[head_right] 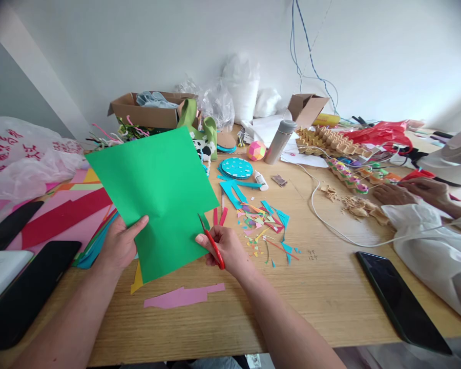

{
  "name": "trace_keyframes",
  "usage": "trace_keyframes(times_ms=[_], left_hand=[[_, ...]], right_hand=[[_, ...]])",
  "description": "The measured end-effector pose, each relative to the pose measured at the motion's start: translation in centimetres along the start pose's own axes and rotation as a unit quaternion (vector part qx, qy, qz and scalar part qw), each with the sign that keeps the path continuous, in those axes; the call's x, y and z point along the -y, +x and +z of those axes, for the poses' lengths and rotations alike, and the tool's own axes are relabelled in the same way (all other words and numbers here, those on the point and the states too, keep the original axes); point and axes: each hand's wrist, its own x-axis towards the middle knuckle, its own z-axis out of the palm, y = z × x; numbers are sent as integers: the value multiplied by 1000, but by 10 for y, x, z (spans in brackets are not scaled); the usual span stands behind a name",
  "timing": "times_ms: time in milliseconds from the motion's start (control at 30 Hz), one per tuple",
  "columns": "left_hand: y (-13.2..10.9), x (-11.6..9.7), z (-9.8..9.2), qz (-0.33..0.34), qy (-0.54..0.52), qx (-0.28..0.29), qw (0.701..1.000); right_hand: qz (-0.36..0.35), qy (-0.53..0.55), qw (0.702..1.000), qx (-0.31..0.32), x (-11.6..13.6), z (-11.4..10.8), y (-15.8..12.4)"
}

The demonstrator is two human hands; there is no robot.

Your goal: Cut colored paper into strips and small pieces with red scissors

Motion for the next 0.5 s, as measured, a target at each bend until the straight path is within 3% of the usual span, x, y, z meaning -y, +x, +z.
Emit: trace_keyframes(times_ms=[333,500], left_hand=[[0,0,0,3,-5,11,1000],[1,-5,0,10,-17,-7,1000]], right_hand=[[9,1,1000,-21,-3,0,1],[-27,-11,999,30,-4,-1,1]])
